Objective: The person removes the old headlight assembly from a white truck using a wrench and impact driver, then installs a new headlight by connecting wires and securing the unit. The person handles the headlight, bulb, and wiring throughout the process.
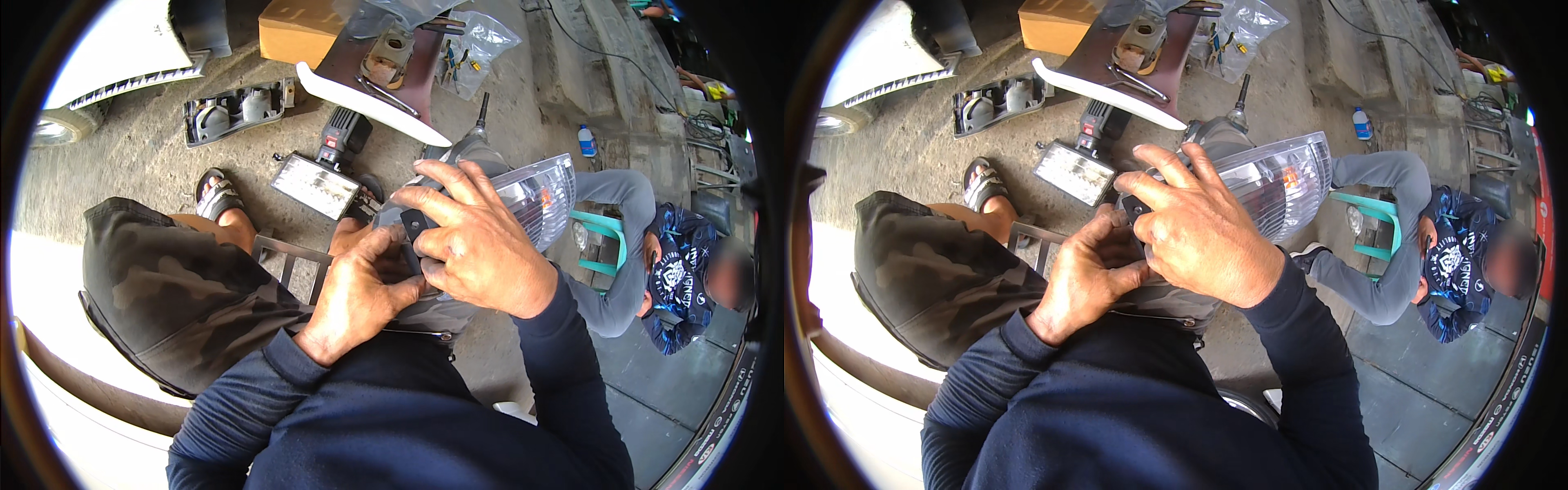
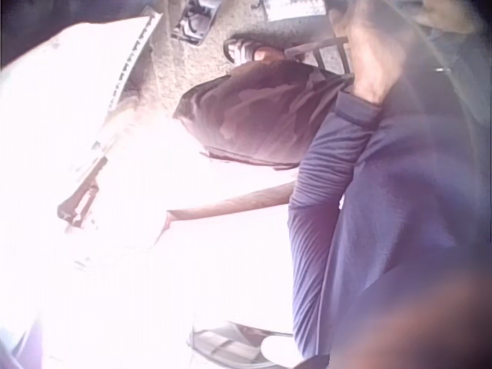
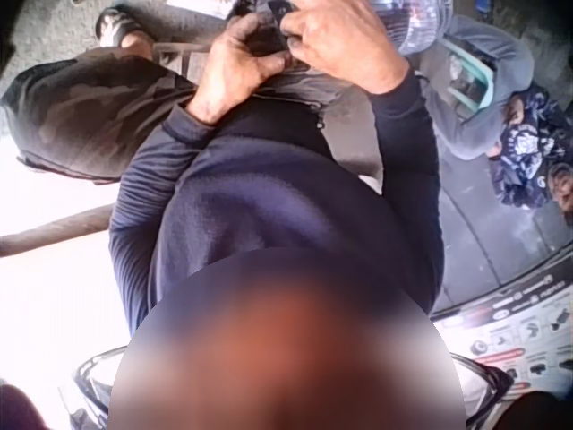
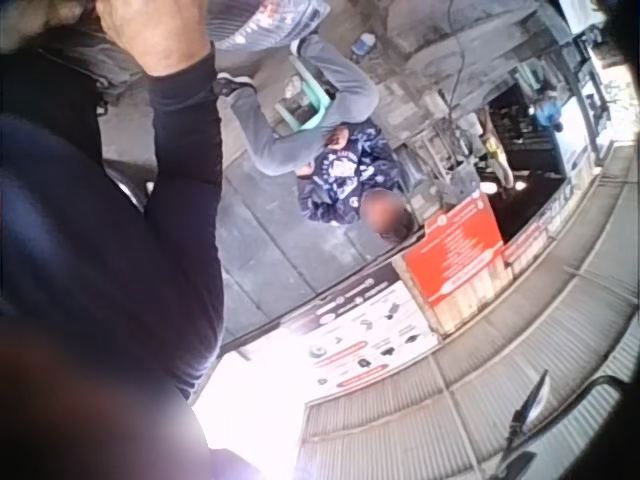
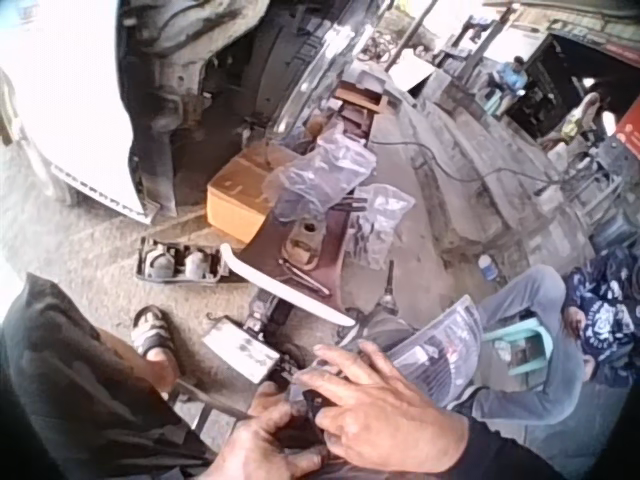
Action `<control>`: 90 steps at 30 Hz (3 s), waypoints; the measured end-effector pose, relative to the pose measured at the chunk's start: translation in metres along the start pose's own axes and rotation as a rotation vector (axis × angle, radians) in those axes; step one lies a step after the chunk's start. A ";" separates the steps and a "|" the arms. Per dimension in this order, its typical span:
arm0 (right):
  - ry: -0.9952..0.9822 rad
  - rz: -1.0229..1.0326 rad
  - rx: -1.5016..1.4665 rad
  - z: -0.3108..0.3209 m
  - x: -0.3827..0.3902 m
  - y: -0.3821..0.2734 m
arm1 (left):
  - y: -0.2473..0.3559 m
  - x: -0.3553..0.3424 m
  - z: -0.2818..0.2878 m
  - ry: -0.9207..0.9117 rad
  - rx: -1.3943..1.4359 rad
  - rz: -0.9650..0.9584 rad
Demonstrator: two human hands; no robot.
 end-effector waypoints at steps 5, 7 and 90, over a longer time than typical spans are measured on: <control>0.038 0.004 0.026 -0.004 -0.002 -0.001 | 0.003 -0.003 0.001 0.085 -0.057 -0.110; 0.059 -0.001 0.061 -0.008 -0.002 -0.002 | 0.001 -0.002 0.001 0.109 -0.014 -0.068; 0.956 -0.322 -0.008 0.086 0.092 -0.046 | 0.126 -0.015 -0.060 -0.014 -0.359 -1.099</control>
Point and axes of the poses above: each hand's wrist, its own x-axis away from the middle knuckle, its own z-axis out of the back of the hand, y = z × x, the point moved 3 cm from there along -x, towards the middle knuckle, and after that the axes turned 12 degrees about -z, right-handed, at the moved point
